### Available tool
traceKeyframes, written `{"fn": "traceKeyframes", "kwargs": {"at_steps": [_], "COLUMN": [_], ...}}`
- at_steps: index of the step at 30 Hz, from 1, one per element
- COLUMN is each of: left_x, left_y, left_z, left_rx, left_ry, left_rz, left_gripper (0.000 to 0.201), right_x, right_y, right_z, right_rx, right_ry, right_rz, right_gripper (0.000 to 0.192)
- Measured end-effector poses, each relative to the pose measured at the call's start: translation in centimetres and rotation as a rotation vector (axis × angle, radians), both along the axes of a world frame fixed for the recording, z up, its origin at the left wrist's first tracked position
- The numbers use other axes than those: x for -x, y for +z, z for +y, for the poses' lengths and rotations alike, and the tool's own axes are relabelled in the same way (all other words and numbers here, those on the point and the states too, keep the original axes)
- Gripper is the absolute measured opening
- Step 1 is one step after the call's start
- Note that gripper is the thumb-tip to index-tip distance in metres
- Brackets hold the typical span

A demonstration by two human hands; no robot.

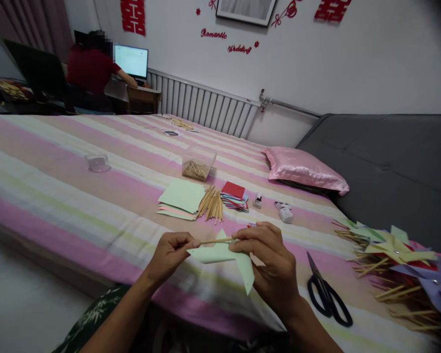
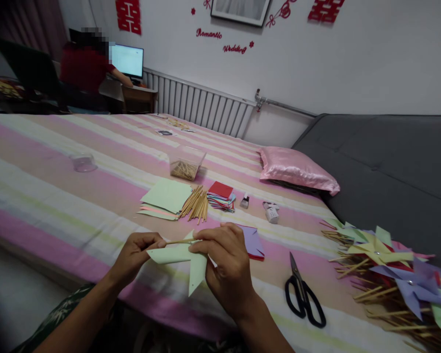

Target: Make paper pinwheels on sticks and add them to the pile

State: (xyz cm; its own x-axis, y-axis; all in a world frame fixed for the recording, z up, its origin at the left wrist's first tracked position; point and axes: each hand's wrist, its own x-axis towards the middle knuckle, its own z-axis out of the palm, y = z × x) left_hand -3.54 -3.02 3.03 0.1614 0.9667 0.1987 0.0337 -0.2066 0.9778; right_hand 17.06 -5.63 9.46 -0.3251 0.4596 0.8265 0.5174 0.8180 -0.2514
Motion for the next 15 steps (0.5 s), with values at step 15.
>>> {"fn": "traceKeyframes", "kwargs": {"at_steps": [15], "left_x": [0.06], "left_y": [-0.08], "left_z": [0.02], "left_rx": [-0.021], "left_ry": [0.011], "left_rz": [0.057], "left_gripper": [0.037], "right_x": [-0.04], "right_y": [0.24], "right_z": [0.04], "right_rx": [0.033], "right_ry": [0.03], "right_rz": [0.013], "right_gripper": [0.022]}}
